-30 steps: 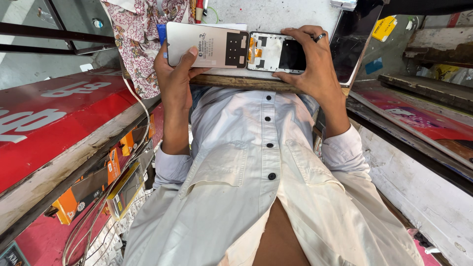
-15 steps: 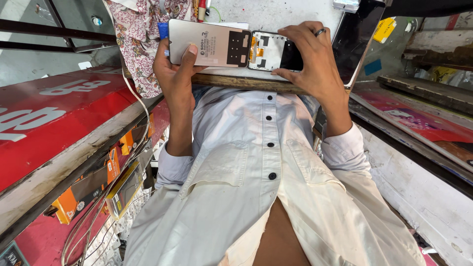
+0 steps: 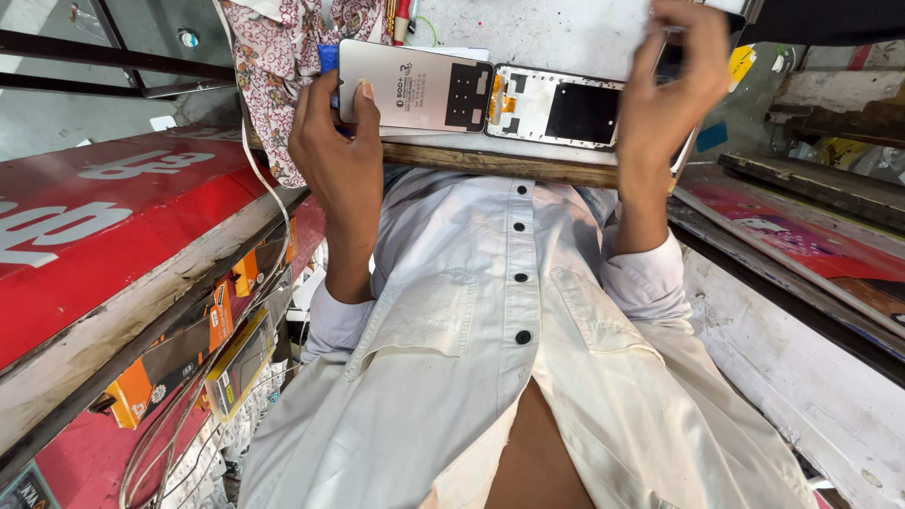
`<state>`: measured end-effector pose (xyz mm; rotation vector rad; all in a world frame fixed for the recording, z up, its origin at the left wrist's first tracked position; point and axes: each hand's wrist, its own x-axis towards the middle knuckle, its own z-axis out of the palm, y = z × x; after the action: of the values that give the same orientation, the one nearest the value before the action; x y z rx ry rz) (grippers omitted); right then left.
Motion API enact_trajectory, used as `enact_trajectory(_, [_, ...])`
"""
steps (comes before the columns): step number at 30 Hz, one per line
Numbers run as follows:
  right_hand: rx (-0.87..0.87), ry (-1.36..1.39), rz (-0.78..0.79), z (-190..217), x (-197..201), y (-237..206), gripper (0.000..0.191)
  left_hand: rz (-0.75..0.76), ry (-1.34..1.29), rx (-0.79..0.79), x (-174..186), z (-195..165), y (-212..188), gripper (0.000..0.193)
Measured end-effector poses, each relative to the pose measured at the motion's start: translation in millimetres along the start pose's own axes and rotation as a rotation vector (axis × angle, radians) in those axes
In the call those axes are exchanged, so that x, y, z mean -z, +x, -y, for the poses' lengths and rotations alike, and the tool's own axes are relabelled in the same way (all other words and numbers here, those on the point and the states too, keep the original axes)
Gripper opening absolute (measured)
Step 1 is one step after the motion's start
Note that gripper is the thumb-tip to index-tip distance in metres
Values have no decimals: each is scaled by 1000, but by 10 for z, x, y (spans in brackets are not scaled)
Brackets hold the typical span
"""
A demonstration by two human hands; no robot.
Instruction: The person disassembles a smartphone, removes the back cover, and uses a metal prying tool to separate internal components. They wipe the device with a cloth and continue manipulating the phone's internal parts on a cluttered workbench.
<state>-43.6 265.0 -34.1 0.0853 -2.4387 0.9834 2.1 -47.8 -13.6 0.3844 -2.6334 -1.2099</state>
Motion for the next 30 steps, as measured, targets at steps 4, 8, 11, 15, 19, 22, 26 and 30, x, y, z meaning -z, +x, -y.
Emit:
enact_trajectory(4, [-102, -85, -112, -245, 127, 35, 23, -29, 166, -44, 36, -92, 14, 27])
enact_trajectory(8, [-97, -75, -96, -394, 150, 53, 41, -55, 262, -81, 26, -100, 25, 28])
enact_trajectory(11, [-7, -158, -87, -479, 91, 63, 50, -15, 192, -2, 33, -84, 21, 30])
enact_trajectory(15, [-164, -103, -38, -618, 6, 98, 35, -36, 224, -80, 48, -87, 3, 29])
enact_trajectory(19, [-133, -64, -58, -794, -104, 128, 29, 9, 163, 11, 56, -91, 4, 29])
enact_trajectory(22, [-27, -162, -84, -864, -127, 117, 28, -8, 211, -33, 48, -89, 14, 28])
enact_trajectory(26, [-201, -45, -42, -861, -57, 156, 24, -58, 235, -166, 36, -142, 3, 25])
enact_trajectory(30, [-387, 470, 107, -494, 187, 162, 21, 293, -281, -180, -39, -314, -62, 20])
